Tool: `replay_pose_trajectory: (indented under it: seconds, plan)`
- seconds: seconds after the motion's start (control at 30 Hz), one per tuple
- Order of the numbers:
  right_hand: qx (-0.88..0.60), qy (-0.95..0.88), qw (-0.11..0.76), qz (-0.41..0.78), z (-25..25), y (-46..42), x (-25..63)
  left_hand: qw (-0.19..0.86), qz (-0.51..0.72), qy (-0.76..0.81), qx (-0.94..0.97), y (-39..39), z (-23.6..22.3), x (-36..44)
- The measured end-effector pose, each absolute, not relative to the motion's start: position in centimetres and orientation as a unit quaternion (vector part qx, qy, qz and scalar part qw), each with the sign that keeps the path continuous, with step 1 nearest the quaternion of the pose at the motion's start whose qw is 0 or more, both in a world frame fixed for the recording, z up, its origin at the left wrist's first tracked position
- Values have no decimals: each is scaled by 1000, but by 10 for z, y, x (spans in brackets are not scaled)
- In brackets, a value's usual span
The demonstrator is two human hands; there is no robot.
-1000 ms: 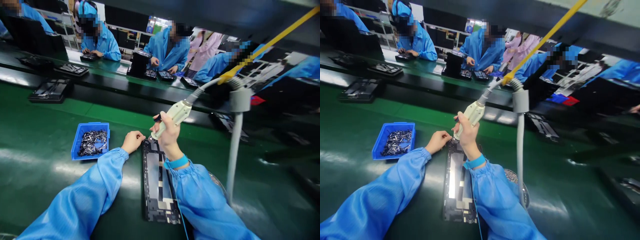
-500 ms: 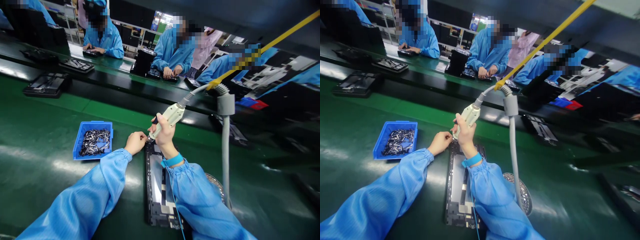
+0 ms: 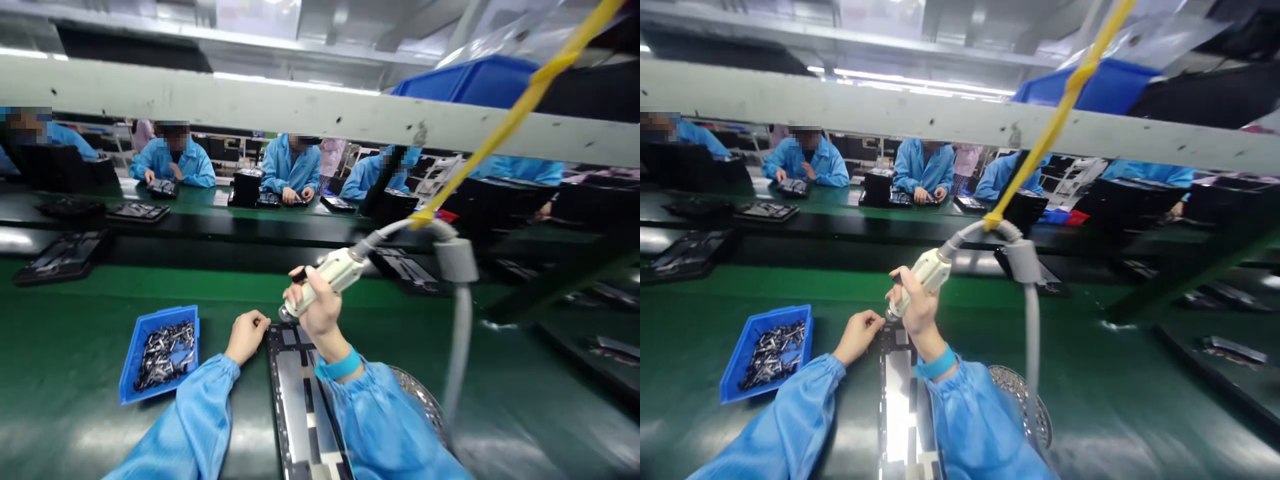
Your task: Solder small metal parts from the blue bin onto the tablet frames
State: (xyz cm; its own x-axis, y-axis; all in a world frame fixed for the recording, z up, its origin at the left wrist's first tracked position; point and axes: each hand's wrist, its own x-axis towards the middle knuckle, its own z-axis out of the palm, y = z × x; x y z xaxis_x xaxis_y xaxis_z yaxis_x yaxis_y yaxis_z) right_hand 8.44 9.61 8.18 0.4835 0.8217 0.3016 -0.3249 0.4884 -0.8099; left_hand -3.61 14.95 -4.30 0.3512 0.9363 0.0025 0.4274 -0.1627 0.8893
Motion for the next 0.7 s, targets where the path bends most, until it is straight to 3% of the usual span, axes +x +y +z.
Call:
replay_pose_trajectory:
  seconds: [0.13,0.37,0.5,0.7]
  plan:
    - [-285,-394,768,417,95,37,114,418,303,459,723,148,-43,-41]
    - [-232,-429,668,562,36,-56,179,391,299,423,761,153,-44,-55]
    - [-227,-438,645,584,16,-84,197,175,378,401,816,129,-38,-60]
    - [-283,-453,605,591,6,-115,202,-145,386,72,908,9,-64,-43]
